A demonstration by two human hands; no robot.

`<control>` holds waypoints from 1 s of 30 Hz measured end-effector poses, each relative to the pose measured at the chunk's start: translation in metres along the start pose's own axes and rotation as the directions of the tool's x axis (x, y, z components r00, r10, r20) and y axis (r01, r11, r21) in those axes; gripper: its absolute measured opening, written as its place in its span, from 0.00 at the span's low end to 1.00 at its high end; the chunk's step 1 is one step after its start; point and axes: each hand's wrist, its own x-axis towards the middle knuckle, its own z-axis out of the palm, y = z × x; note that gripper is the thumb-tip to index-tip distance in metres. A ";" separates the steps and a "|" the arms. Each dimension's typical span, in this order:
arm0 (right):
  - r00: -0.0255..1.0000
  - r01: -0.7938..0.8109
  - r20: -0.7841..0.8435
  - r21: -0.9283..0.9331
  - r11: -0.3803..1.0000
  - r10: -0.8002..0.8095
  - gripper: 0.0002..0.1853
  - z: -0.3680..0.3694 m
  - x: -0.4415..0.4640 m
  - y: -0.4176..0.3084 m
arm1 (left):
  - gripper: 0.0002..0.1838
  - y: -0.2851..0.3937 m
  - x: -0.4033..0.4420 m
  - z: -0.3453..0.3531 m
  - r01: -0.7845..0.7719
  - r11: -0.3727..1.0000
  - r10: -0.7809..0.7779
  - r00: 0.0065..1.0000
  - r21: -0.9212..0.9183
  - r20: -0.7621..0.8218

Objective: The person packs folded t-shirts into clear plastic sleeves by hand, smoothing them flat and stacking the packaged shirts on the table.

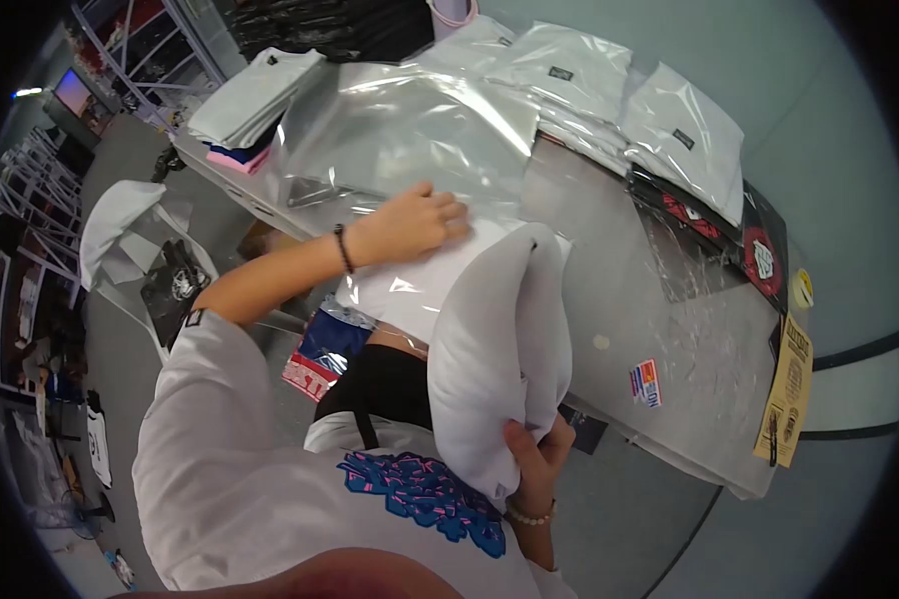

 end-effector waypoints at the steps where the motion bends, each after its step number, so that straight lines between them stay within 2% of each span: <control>1: 1.000 0.000 -0.024 -0.003 1.000 0.000 0.14 -0.005 0.000 0.001 | 0.10 -0.001 -0.006 -0.004 0.057 0.997 -0.058 0.998 -0.056 -0.011; 2: 0.999 -0.005 -0.047 -0.002 1.000 0.005 0.14 -0.010 -0.003 0.003 | 0.11 -0.002 -0.011 -0.013 0.113 0.987 -0.115 0.993 -0.113 -0.011; 5: 0.996 -0.061 -0.069 0.016 0.998 0.062 0.13 -0.020 -0.006 0.002 | 0.15 -0.002 -0.026 -0.024 0.315 0.942 -0.328 0.936 -0.115 -0.123; 8: 0.994 -0.085 -0.071 0.015 0.996 0.086 0.11 -0.029 0.000 0.006 | 0.14 -0.014 -0.034 -0.034 0.457 0.869 -0.483 0.867 -0.189 -0.122; 9: 0.994 -0.078 -0.070 0.012 0.997 0.079 0.10 -0.029 0.003 0.008 | 0.15 -0.025 -0.035 -0.039 0.438 0.871 -0.483 0.846 -0.222 -0.226; 11: 0.989 -0.096 -0.112 0.045 0.994 0.100 0.10 -0.024 0.006 0.011 | 0.16 -0.055 -0.033 -0.055 0.378 0.885 -0.463 0.775 -0.272 -0.429; 12: 0.984 -0.105 -0.136 0.061 0.993 0.113 0.09 -0.021 0.008 0.013 | 0.19 -0.063 -0.029 -0.071 0.321 0.797 -0.542 0.754 -0.512 -0.371; 15: 0.984 -0.084 -0.144 0.122 0.989 0.102 0.11 -0.011 0.010 0.018 | 0.14 -0.075 -0.015 -0.124 -0.073 0.605 -0.629 0.567 -0.793 -0.532; 17: 0.985 -0.083 -0.134 0.171 0.982 0.107 0.13 -0.006 0.009 0.018 | 0.15 -0.091 -0.026 -0.157 -0.178 0.429 -0.781 0.420 -0.886 -0.463; 19: 0.986 -0.066 -0.136 0.182 0.981 0.092 0.15 -0.007 0.006 0.021 | 0.18 -0.113 -0.035 -0.175 -0.488 0.309 -0.848 0.248 -0.816 -0.469; 22: 0.987 -0.034 -0.149 0.141 0.989 0.055 0.16 -0.014 -0.001 0.026 | 0.19 -0.159 -0.064 -0.167 -0.445 0.378 -0.904 0.012 -0.812 -0.428; 25: 0.987 -0.043 -0.150 0.100 0.994 0.058 0.15 -0.016 -0.006 0.021 | 0.17 -0.199 -0.106 -0.142 -0.597 0.251 -0.967 -0.193 -0.762 -0.167; 27: 0.988 -0.058 -0.139 0.072 0.996 0.067 0.15 -0.022 -0.007 0.019 | 0.15 -0.232 -0.161 -0.096 -0.480 0.254 -0.961 -0.227 -0.840 -0.161; 29: 0.988 -0.101 -0.111 0.042 0.994 0.105 0.15 -0.025 -0.006 0.015 | 0.11 -0.238 -0.190 -0.074 -0.495 0.236 -0.954 -0.281 -0.836 -0.104; 30: 0.987 -0.125 -0.099 0.025 0.992 0.127 0.15 -0.025 -0.006 0.013 | 0.08 -0.231 -0.199 -0.069 -0.567 0.223 -0.948 -0.314 -0.793 -0.042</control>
